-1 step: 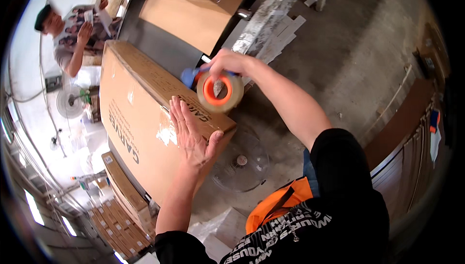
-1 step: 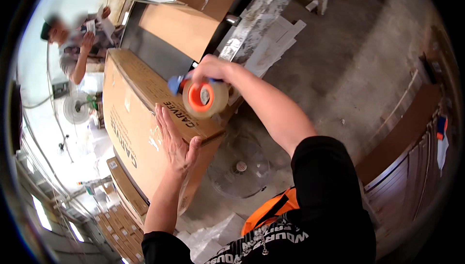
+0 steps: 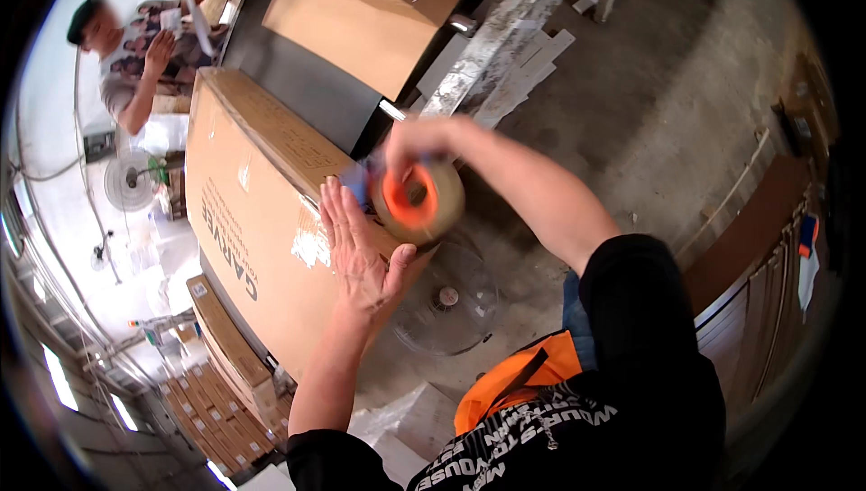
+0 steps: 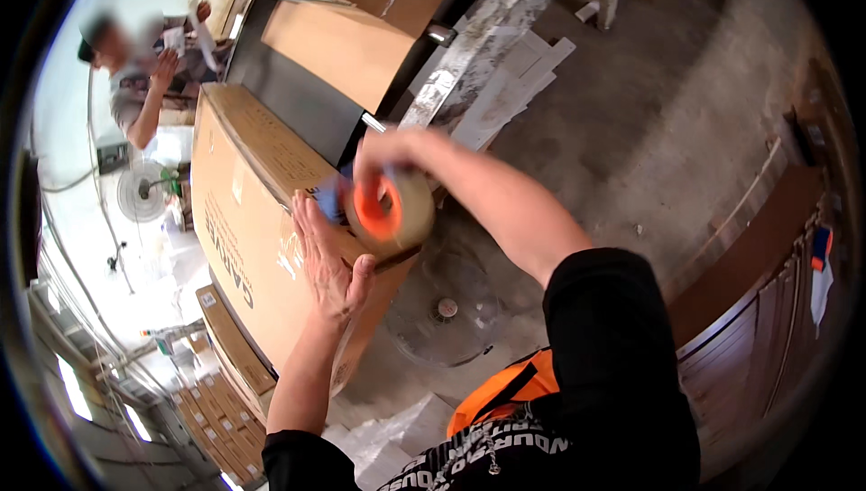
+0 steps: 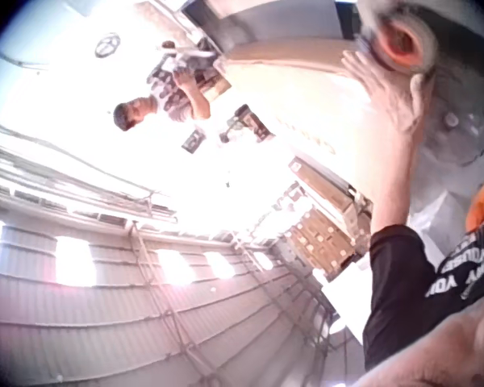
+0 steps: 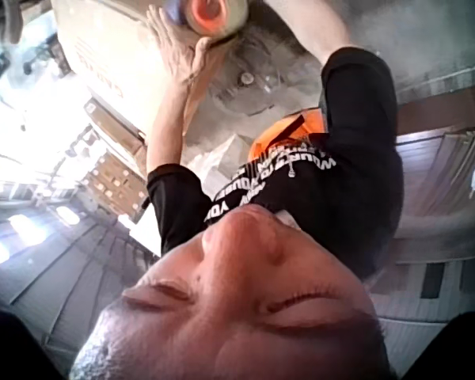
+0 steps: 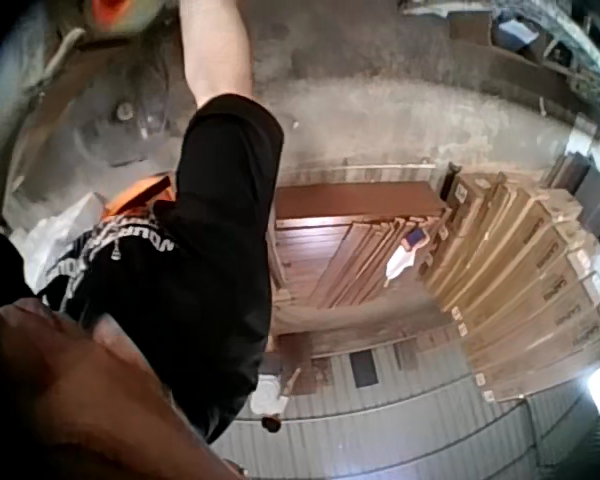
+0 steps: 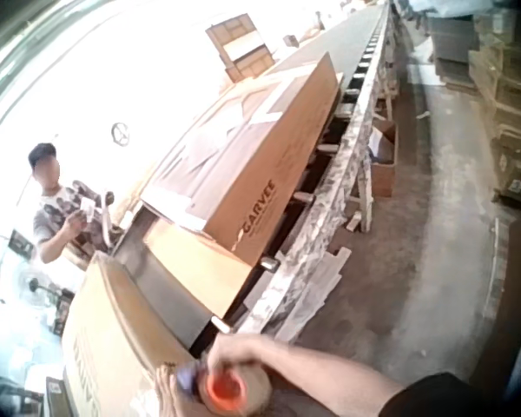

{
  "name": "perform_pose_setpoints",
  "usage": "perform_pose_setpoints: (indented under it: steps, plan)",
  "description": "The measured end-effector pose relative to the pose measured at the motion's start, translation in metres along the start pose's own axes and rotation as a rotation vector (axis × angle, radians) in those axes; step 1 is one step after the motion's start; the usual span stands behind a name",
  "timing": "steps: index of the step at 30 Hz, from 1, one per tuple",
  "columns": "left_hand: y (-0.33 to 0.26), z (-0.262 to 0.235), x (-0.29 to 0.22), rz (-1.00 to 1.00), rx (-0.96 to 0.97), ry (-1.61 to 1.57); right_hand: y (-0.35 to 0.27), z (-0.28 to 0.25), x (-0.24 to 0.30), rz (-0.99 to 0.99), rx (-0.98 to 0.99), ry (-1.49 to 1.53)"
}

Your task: The person tapes cardboard boxes, moves large pieces of protective foam and furniture panels into position, and then wraps and tapes a large stack of foam pieces.

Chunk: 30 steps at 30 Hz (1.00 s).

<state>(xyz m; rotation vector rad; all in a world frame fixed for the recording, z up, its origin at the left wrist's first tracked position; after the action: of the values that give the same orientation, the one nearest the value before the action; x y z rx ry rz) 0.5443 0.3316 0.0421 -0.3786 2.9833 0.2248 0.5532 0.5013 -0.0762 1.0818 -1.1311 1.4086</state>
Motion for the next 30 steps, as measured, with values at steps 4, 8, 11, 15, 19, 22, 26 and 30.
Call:
perform_pose_setpoints:
  steps: [4, 8, 11, 15, 19, 22, 26, 30]
  plan:
    - [0.001, -0.004, -0.007, 0.043, 0.301, 0.083, -0.063, 0.044, -0.033, 0.042, 0.031, 0.113]
    - [-0.025, -0.005, -0.004, 0.009, 0.353, 0.042, -0.125, 0.124, -0.048, 0.026, 0.098, 0.112]
    - [-0.013, -0.003, -0.001, 0.001, 0.336, 0.032, -0.135, 0.155, -0.032, 0.005, 0.039, -0.038]
    - [-0.008, -0.01, -0.005, -0.003, 0.296, 0.023, -0.096, 0.169, 0.047, 0.053, -0.018, -0.492]
    - [-0.005, -0.01, -0.002, -0.05, 0.399, 0.058, -0.06, 0.283, -0.048, -0.179, 0.129, -0.894]
    - [-0.005, -0.003, 0.013, -0.124, 0.213, 0.037, -0.089, 0.25, -0.099, 0.105, 0.244, -0.723]
    - [-0.022, 0.015, 0.037, -0.066, 0.462, 0.239, -0.182, 0.157, -0.143, 0.312, -0.143, -0.738]
    - [-0.031, 0.017, 0.021, 0.127, 0.836, 0.545, -0.289, 0.065, -0.159, 0.473, -0.572, -0.817]
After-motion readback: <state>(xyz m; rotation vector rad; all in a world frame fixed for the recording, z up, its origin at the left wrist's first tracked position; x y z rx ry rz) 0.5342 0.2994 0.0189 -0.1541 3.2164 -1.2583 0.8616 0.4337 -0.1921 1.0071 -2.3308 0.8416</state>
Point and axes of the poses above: each hand's wrist, its own y-axis towards the middle knuckle, its own z-axis out of the palm, x = y × z, the point moved 4 cm from there along y, towards the middle knuckle, and after that the axes turned 4 degrees about -z, right-handed, at the moved point
